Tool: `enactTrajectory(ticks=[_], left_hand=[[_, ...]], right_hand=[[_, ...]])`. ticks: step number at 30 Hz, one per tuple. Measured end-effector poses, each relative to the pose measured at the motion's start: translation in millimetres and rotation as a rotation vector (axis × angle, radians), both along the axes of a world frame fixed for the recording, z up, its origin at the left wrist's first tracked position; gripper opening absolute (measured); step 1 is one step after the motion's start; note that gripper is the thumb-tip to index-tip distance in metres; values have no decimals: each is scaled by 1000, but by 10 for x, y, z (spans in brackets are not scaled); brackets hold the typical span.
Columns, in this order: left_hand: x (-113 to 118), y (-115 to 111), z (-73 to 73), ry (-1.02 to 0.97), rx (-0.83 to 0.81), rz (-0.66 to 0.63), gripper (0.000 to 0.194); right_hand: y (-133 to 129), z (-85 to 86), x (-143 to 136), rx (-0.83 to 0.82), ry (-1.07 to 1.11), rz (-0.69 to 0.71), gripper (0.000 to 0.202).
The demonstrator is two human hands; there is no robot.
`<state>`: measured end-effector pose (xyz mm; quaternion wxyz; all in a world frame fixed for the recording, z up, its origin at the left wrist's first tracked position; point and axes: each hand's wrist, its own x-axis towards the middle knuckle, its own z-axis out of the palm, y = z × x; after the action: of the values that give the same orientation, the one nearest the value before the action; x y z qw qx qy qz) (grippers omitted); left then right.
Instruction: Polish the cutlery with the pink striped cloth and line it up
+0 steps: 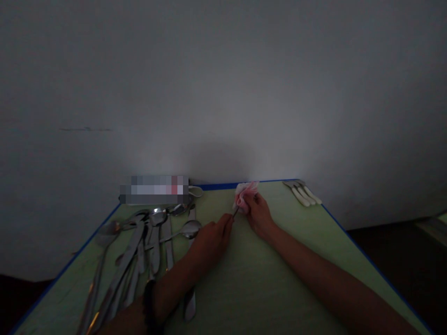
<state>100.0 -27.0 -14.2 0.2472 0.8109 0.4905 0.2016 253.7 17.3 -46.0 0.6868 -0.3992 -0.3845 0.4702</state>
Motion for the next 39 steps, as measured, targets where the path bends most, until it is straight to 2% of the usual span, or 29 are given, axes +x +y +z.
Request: enactTrajectory(ticks=[3,6,10,12,15,21,27,31,35,39], left_hand=[[-5,-3,12,-4,1,-12,29],[-17,12,46,-69,-26,-41,31],[-29,51,99,-237,-172,-68,40],[-31,69,120,-309,-240,-57,42],[-33,85,142,-359,-261,-18,40],[-55,88,151,-463,-318,58,37],[-46,82,142,-398,-232,1,37],[-35,82,113,-366,-156,-13,37],[-30,60,107,-333,-190,-22,40],[-32,48,104,-353,-239,-79,41]], right_hand=[[1,3,-1,-26,112,28,31],[-6,37,-19,-3,184,48,26],[-1,70,-35,16,274,58,25],[11,71,-26,15,292,110,25],[29,64,5,-1,310,177,26],[1,119,59,-64,478,90,17],[-56,224,32,-7,439,221,25],[-55,209,9,-43,451,221,16],[-42,179,22,-72,506,233,3],[-17,141,56,-161,548,226,7]])
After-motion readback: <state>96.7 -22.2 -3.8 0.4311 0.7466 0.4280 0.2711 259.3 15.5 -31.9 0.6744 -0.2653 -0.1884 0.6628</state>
